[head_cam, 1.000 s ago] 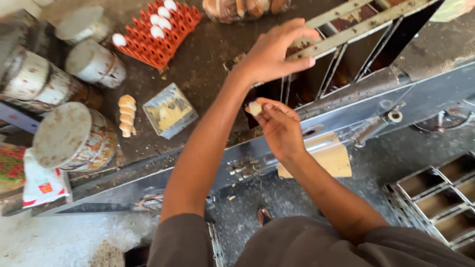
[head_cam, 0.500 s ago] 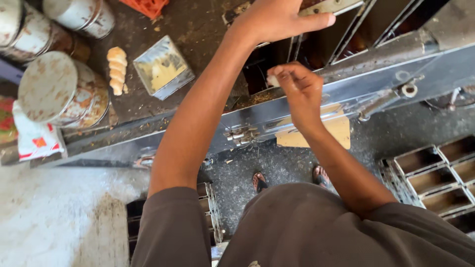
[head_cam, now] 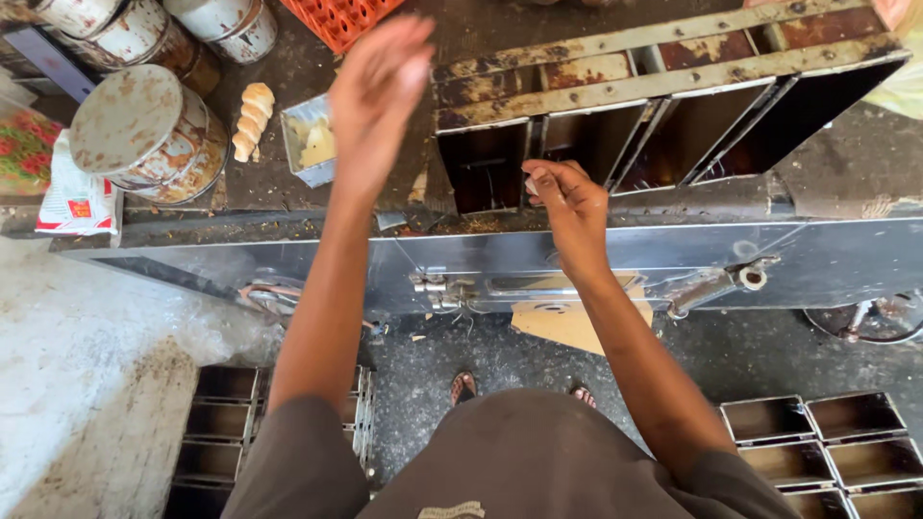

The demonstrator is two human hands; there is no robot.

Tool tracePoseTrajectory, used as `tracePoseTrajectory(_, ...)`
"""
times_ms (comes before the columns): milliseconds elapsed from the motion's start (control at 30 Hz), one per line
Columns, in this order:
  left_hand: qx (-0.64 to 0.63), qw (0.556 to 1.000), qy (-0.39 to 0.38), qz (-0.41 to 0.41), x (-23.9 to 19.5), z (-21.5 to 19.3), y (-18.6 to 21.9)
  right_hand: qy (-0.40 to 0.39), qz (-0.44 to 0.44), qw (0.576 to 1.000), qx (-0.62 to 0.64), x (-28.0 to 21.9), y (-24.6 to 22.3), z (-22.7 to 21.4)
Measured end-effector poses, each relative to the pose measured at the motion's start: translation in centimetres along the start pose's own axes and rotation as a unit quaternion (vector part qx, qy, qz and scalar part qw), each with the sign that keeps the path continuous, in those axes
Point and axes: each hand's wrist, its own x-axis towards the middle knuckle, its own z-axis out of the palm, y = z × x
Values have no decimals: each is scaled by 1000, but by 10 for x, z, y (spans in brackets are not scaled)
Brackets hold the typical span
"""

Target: The person repeatedly scrapes the interior of metal loaf pans with a small rectangular block, likely butter or shortening, to remove residue. The person moves the pans between the counter and the floor, then returns them to the counter to continue scraping.

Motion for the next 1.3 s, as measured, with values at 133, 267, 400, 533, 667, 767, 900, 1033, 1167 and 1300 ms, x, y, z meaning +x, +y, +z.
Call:
tracePoseTrajectory(133, 174, 958, 139, -178, -80, 12, 1, -30, 0, 1000, -5, -5, 1, -11)
tracePoseTrajectory(267, 299, 940, 116, -112, -112, 41, -13, -7, 42, 999, 13, -19, 6, -13)
tracePoseTrajectory(400, 317, 922, 179, -132, -112, 51, -24, -6, 48, 999, 8, -26, 10, -11)
tracePoseTrajectory(533, 339, 917, 150, -145, -122, 50, -29, -9, 42, 999, 21, -29, 13, -14)
tracePoseTrajectory(667, 358, 913, 92, -174, -144, 45, -30, -8, 39, 999, 15, -36, 18, -23)
tracePoseTrajectory(767, 360, 910, 90, -187, -160, 35, -29, 7, 46, 999, 19, -38, 21, -29)
tracePoseTrajectory(900, 368, 883, 189, -220, -179, 12, -40, 33, 82, 996, 29, -47, 24, -36)
tracePoseTrajectory(1033, 397, 826, 322, -239, -174, -21, -65, 31, 83, 996, 24, -50, 24, -31)
tracePoseTrajectory(1167, 480, 744, 351, -305, -165, -37, -91, 23, 82, 996, 18, -57, 23, -24)
tracePoseTrajectory(1300, 472, 706, 284, -445, -197, -26, -87, 15, 83, 996, 2, -70, 21, -23)
